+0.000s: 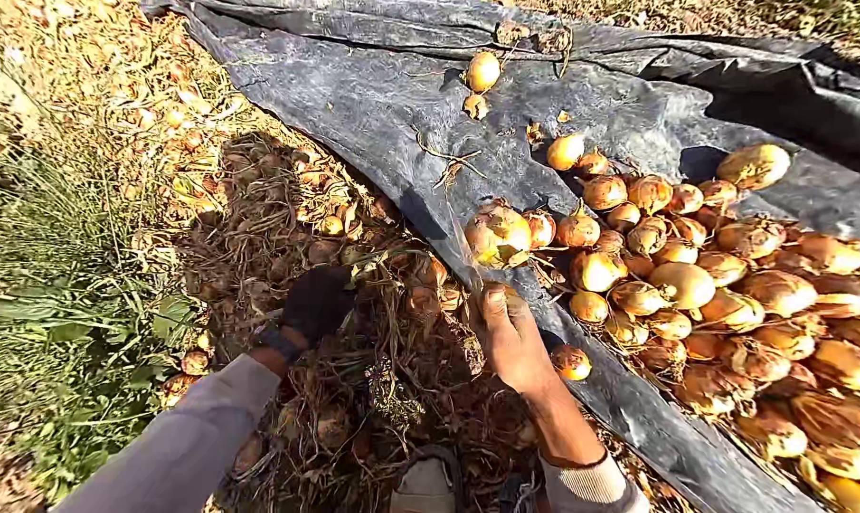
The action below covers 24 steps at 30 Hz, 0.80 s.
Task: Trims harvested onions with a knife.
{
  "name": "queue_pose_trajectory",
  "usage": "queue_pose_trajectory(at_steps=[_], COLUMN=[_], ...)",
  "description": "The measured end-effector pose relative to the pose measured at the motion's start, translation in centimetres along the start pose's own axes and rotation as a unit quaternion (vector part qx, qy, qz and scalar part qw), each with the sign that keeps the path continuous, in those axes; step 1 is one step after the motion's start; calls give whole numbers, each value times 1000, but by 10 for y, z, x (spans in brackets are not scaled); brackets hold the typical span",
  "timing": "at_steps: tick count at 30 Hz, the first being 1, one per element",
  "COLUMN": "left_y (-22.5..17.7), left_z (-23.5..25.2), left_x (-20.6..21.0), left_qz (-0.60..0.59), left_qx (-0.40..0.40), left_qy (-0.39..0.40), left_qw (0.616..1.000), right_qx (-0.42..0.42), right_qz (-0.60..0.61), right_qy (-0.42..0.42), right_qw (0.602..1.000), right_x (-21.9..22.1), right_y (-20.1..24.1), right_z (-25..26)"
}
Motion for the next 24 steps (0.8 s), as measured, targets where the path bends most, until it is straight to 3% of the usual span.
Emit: queue_pose_trajectory(at_steps=[2,4,6,10,12,15,17,19,21,24], left_y=[-32,-75,-102,-117,-114,-102,-90,-76,-68,-70], left_z=[1,8,22,34,35,30,20,3,-21,-55], left_x=[3,29,53,48,48,59,64,55,34,-6], left_qz=[47,88,88,104,162,156,82,-81,-279,-399], left_qx=[83,163,153,94,153,227,195,94,-6,-11], left_qy=[17,72,133,141,128,129,173,211,204,210], left_qw=[995,980,975,980,966,953,962,970,938,893], right_qx=[13,76,124,136,147,163,162,171,201,164], right_qz=[51,27,6,43,34,-15,-45,-62,-71,-48], right_qy=[-3,-6,-15,-34,-41,-28,-6,34,87,128], right_qw=[999,997,992,989,988,986,986,983,973,977], right_x=[-12,-9,-5,-21,-26,-22,-18,-11,1,24], right_y=[-10,-39,-59,-71,-78,-81,-78,-71,-58,-41], right_z=[4,1,-4,-3,1,0,0,-3,-7,-12])
Point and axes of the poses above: each hand's wrist, its own z-axis towards the middle knuckle, its own x-axis out of the palm, y = z × x, the point moved 5 cm from there along z, towards the middle knuckle, and after that the axes turned 5 degrees about y, right-handed, at the moved point
